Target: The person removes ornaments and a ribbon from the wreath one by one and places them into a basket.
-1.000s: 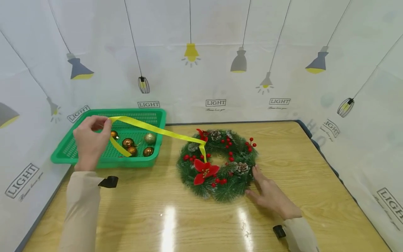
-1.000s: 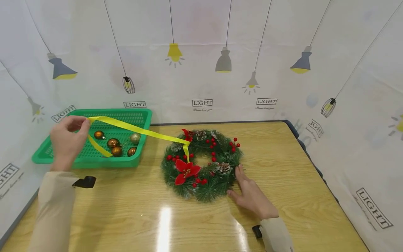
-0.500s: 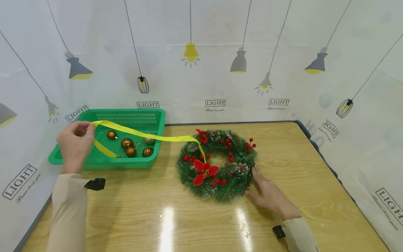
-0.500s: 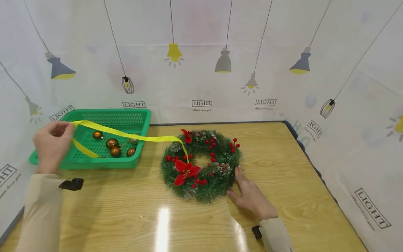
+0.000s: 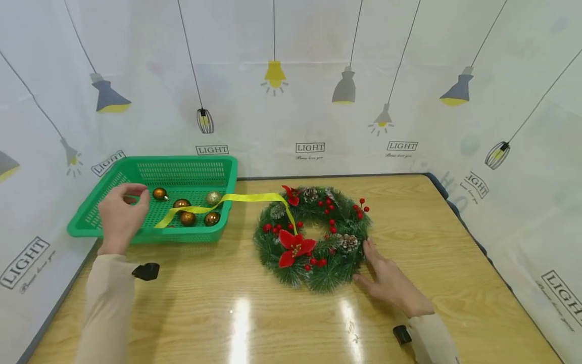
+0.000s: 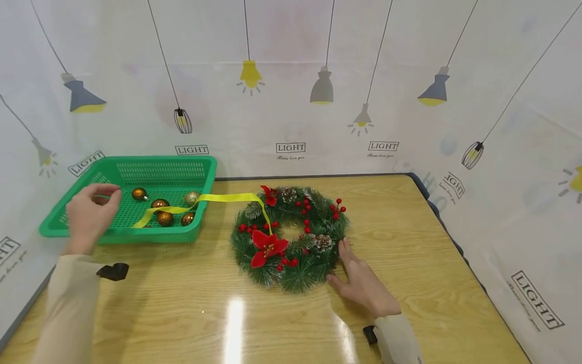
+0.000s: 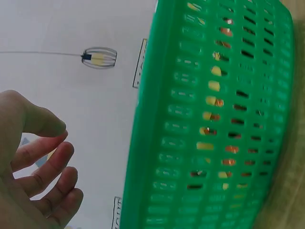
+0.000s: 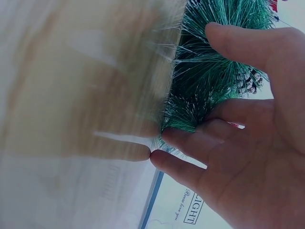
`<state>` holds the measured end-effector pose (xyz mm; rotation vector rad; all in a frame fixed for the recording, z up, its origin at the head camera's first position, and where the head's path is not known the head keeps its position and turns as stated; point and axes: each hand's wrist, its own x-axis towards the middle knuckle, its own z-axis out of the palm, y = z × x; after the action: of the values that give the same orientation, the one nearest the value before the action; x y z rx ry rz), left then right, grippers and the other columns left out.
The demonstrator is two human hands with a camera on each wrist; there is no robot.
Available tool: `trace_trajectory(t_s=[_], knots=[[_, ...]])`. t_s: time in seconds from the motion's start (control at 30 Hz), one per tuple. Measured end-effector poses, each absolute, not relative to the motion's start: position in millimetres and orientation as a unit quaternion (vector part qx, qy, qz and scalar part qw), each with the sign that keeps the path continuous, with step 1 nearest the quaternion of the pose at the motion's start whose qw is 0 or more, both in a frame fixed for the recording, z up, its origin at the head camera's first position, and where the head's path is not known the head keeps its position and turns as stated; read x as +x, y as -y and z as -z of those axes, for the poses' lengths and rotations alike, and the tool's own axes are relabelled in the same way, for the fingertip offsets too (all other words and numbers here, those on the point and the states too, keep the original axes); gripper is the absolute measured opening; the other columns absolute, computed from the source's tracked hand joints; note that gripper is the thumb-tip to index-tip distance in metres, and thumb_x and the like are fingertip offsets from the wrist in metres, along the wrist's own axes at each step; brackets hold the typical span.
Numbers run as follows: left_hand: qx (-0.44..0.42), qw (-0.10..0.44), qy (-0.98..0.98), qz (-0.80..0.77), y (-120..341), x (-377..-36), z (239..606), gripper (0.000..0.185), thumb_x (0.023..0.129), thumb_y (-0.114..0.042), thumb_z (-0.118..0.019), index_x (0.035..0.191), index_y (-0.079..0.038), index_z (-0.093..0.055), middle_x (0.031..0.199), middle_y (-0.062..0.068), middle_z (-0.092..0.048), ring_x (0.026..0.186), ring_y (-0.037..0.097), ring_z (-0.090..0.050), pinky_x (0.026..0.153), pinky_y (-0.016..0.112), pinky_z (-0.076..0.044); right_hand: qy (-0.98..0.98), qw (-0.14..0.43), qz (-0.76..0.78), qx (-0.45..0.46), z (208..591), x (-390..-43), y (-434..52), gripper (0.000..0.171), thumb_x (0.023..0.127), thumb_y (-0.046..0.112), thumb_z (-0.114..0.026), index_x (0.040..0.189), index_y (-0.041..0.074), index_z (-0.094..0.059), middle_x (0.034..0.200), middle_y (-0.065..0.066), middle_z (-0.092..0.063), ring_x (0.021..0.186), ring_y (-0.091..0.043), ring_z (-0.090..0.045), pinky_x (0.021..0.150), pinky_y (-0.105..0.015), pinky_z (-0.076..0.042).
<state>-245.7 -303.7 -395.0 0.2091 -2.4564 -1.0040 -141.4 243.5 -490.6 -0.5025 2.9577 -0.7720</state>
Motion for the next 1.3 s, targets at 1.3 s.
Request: trace_trajectory(t_s=[1.3], knots=[[-0.13,0.124,0.896,0.406,126,-278,415,0.018,0.099,-0.017,-0.062,0.11,-0.006,-0.073,0.109,0.015,-0.068,0.097,0.033,-0.06,0.08,0.046,-0.052,-0.949,0.035,0.272,-0.157,490,-141,-245,0.087,0.097,0.024,-0.069,0.156,-0.013,-0.016,0.162,-0.035,-0.011,0.119,-0.044,-0.063,0.113,-0.056,-0.04]])
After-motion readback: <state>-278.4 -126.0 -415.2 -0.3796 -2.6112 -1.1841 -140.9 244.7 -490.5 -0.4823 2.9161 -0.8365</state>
